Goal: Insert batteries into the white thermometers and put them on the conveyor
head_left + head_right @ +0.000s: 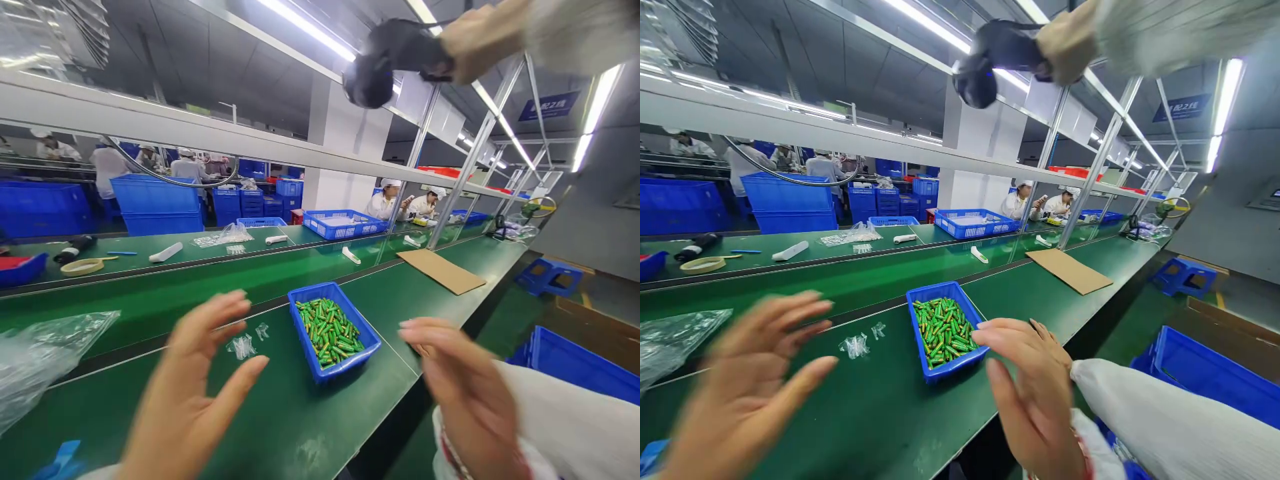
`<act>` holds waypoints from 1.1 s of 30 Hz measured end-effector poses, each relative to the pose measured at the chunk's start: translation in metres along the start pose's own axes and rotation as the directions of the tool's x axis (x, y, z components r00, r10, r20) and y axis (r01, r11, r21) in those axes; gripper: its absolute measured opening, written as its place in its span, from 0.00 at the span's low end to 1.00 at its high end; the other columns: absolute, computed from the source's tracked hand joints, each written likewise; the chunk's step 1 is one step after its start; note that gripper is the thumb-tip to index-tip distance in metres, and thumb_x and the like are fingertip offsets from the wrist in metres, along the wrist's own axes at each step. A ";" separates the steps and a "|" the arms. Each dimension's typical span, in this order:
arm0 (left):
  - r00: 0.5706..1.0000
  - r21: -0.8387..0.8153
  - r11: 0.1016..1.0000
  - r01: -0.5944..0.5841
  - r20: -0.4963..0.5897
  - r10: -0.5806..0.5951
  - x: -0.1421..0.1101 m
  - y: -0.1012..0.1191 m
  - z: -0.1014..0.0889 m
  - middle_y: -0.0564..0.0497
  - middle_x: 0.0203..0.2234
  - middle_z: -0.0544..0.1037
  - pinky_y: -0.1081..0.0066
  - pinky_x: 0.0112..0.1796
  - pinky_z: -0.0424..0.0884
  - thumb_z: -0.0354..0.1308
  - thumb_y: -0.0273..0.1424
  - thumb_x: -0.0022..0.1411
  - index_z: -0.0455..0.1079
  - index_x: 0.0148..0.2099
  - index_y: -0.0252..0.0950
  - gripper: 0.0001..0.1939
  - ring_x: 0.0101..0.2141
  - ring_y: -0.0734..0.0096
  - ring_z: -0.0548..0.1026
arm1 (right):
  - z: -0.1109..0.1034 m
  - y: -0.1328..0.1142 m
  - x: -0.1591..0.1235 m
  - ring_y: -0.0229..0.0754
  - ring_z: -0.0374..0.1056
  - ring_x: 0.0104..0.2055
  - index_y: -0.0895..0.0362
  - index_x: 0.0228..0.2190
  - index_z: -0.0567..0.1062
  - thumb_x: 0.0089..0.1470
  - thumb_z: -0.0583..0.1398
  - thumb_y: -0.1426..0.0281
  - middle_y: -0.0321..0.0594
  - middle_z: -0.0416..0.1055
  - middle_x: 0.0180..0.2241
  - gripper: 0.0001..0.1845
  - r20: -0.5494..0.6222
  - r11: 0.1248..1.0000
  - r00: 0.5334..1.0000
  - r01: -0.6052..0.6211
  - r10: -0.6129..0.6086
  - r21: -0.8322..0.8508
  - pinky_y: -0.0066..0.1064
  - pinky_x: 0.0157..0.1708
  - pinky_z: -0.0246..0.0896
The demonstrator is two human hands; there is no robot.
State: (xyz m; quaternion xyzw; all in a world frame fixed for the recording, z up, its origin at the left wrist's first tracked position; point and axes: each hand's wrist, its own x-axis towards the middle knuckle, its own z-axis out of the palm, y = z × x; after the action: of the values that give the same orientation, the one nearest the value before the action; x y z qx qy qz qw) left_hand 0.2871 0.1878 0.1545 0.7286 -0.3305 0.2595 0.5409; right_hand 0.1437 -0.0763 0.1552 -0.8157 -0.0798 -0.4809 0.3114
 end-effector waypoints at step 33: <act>0.267 -0.357 0.687 -0.633 0.732 0.627 -0.114 -0.050 0.238 0.49 0.44 0.74 0.60 0.40 0.74 0.53 0.33 0.57 0.73 0.44 0.44 0.13 0.46 0.60 0.72 | -0.116 0.111 -0.395 0.41 0.68 0.42 0.62 0.42 0.70 0.56 0.56 0.69 0.43 0.70 0.41 0.12 -0.601 -0.560 -0.266 -0.738 0.754 -0.377 0.39 0.43 0.64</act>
State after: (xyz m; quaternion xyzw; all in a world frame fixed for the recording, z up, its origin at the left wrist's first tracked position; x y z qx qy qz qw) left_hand 0.2568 -0.0083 -0.0267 0.5700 -0.7983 0.0878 0.1737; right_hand -0.1012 -0.1650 -0.1826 -0.5705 0.7928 0.0002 0.2146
